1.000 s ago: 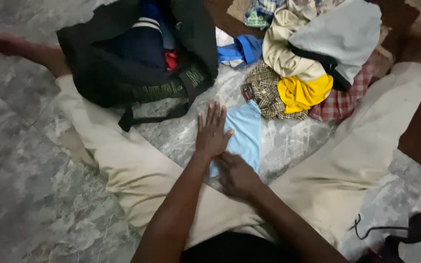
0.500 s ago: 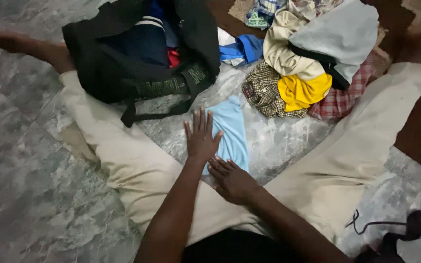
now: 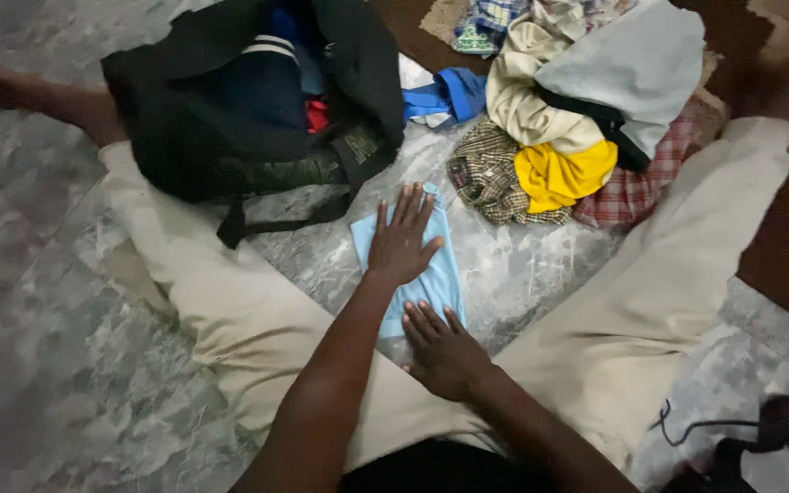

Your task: Folding clothes and putting them in a bag while sitting on the floor.

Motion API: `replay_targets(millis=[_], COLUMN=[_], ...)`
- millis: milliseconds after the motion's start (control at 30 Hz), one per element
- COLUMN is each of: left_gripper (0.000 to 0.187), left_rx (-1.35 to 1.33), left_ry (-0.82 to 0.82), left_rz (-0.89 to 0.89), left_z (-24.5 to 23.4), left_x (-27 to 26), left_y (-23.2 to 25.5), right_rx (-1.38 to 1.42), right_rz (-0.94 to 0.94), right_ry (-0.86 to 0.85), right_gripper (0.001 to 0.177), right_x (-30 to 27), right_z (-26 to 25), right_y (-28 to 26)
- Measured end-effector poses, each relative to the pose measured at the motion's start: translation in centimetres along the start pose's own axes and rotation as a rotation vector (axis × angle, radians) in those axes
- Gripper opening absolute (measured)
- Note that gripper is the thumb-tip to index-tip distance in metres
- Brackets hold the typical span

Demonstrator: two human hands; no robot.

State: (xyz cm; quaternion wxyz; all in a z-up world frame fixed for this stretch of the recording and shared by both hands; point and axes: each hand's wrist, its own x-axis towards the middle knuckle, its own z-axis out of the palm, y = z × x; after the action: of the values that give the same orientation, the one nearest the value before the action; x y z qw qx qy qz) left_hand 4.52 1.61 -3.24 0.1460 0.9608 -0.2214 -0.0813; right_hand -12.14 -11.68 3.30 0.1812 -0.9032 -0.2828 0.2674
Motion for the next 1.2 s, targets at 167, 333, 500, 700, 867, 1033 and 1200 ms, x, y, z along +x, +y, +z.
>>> replay_targets(millis=[167, 333, 500, 700, 867, 1033, 1200], left_gripper=[0.081, 0.081, 0.083, 0.078, 0.079, 0.098, 0.109], left_rx=[0.058, -0.022, 0.025, 0.004, 0.075, 0.012, 0.006], left_ry=[0.025, 0.124, 0.032, 0.102, 0.173, -0.088, -0.057], left_rz=[0.014, 0.018, 0.020, 0.033, -0.154, -0.308, -0.302], left_z=[0.0, 0.2, 0.6, 0.7, 0.6, -1.1, 1.0], left_x=[-1.1, -3.4, -3.5, -5.1, -8.7, -11.5, -12.7], left_y=[0.0, 0.3, 0.2, 0.4, 2.7, 3.9, 2.6], right_rx=[-0.044, -0.002, 0.021, 0.208, 0.447, 1.724, 1.924], right_rz=[-0.059, 0.092, 0.127, 0.102, 0.388, 0.653, 0.688], right_ry=[0.111, -0.067, -0.133, 0.168, 0.390, 0.260, 0.292], right_gripper=[0.079, 0.084, 0.092, 0.060, 0.044, 0.037, 0.040], right_x=[-0.7, -2.0, -1.8, -0.8, 4.1, 8.0, 7.8], right_z=[0.6, 1.0, -0.5, 0.0, 1.1, 1.5, 1.5], right_y=[0.7, 0.6, -0.4, 2.4, 6.8, 9.9, 10.5])
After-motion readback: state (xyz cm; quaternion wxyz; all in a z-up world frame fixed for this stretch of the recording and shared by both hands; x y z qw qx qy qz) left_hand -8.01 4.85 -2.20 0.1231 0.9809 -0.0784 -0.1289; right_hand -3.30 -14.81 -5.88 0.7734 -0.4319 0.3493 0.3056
